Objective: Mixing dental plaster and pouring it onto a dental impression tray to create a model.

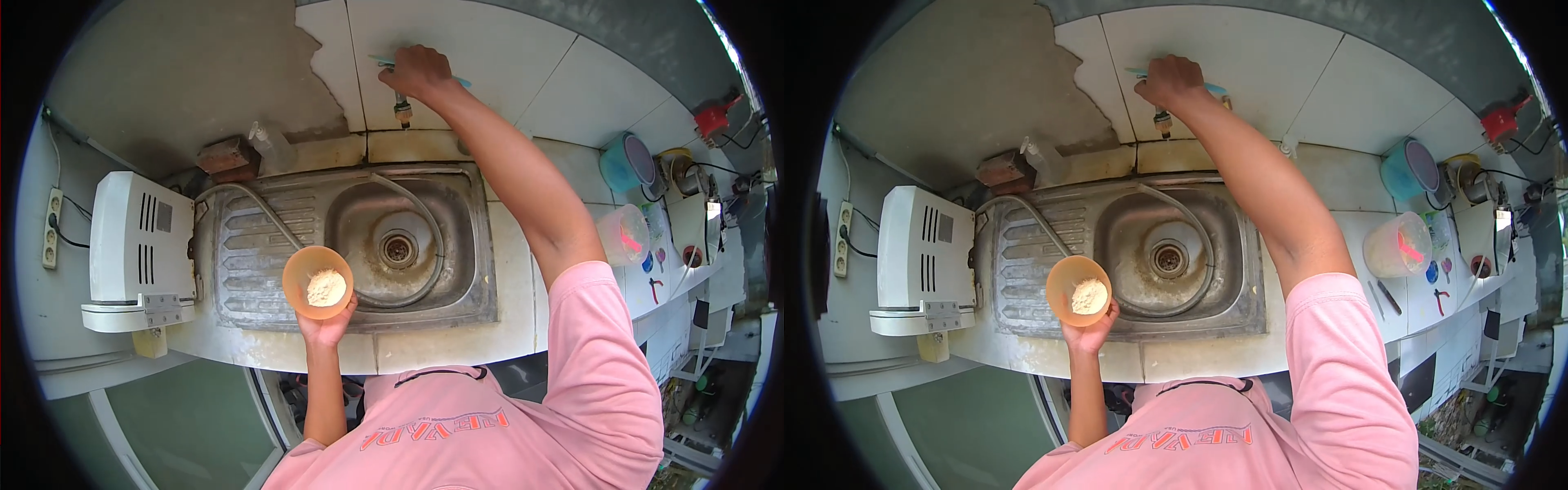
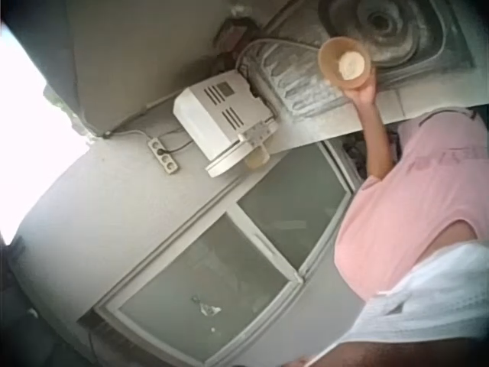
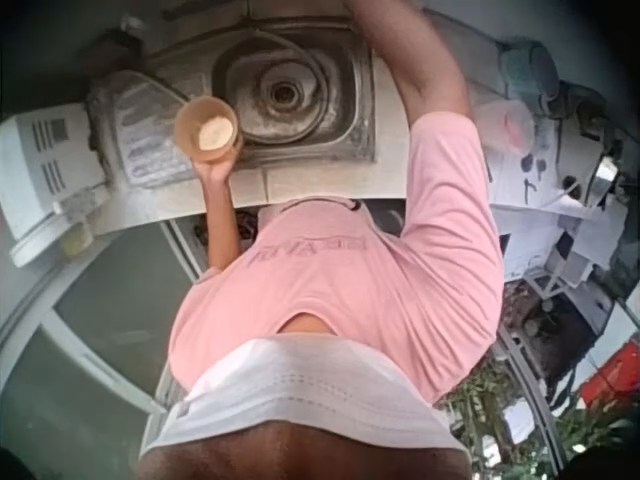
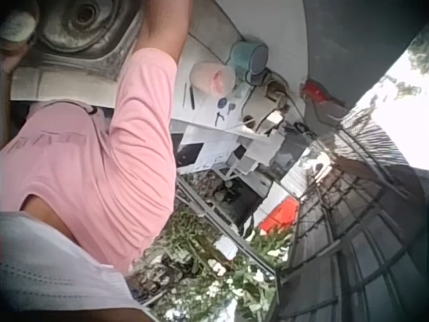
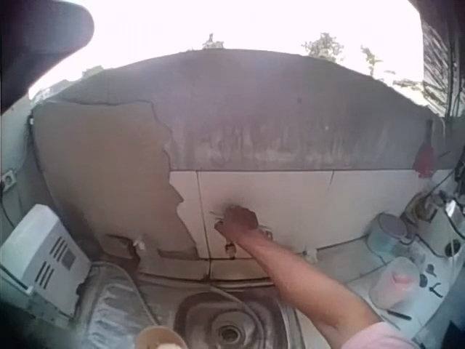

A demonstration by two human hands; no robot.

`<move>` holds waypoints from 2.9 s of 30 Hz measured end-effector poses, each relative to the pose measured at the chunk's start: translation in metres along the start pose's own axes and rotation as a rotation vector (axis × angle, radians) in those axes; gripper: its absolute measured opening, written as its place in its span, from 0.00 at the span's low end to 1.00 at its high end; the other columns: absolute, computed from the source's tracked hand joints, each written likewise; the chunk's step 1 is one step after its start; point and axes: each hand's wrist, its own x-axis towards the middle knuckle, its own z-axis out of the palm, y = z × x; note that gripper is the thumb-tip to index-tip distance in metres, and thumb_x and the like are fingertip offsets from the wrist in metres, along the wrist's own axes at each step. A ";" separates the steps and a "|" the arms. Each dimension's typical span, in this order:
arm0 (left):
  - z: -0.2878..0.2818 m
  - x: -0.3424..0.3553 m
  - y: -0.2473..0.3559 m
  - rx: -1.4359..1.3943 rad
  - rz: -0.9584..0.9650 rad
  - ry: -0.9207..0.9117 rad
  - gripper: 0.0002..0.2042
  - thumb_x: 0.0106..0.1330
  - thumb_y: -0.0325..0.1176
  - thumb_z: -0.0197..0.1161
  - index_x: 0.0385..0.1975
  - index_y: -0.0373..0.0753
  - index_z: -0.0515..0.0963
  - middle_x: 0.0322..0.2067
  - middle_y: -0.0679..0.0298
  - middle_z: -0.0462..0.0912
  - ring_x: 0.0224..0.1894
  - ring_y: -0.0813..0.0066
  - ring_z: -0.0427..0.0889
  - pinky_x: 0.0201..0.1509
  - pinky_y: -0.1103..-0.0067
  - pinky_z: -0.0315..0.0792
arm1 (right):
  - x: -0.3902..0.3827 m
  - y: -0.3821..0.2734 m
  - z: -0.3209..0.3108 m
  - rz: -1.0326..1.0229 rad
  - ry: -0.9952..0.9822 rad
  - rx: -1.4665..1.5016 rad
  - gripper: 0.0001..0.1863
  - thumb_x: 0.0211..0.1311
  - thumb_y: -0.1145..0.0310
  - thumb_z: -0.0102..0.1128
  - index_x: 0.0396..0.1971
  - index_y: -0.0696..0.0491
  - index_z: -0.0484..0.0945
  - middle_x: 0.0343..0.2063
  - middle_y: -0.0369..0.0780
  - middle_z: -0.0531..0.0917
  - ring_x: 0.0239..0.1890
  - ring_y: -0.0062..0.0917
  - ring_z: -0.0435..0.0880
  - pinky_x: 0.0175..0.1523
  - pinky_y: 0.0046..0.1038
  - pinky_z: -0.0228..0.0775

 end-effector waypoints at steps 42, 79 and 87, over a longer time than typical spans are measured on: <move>0.148 0.260 -0.093 0.075 -0.296 -0.280 0.26 0.69 0.49 0.37 0.62 0.44 0.65 0.62 0.57 0.66 0.64 0.55 0.65 0.66 0.52 0.61 | -0.074 0.051 -0.025 -0.327 0.186 0.438 0.13 0.64 0.74 0.49 0.47 0.59 0.74 0.27 0.46 0.79 0.27 0.36 0.79 0.37 0.33 0.72; 0.143 0.278 -0.098 0.199 -0.301 -0.336 0.25 0.71 0.48 0.35 0.57 0.40 0.69 0.54 0.55 0.74 0.56 0.58 0.74 0.57 0.58 0.72 | -0.066 0.083 0.073 -0.561 -0.282 -0.033 0.15 0.56 0.75 0.56 0.42 0.48 0.84 0.27 0.43 0.82 0.31 0.39 0.83 0.36 0.38 0.75; 0.125 0.275 -0.098 0.208 -0.145 -0.270 0.25 0.72 0.50 0.36 0.59 0.40 0.67 0.55 0.57 0.74 0.57 0.58 0.74 0.59 0.58 0.71 | -0.082 0.085 0.087 -0.062 -0.422 0.128 0.10 0.53 0.72 0.57 0.33 0.56 0.83 0.24 0.50 0.82 0.29 0.46 0.82 0.37 0.42 0.74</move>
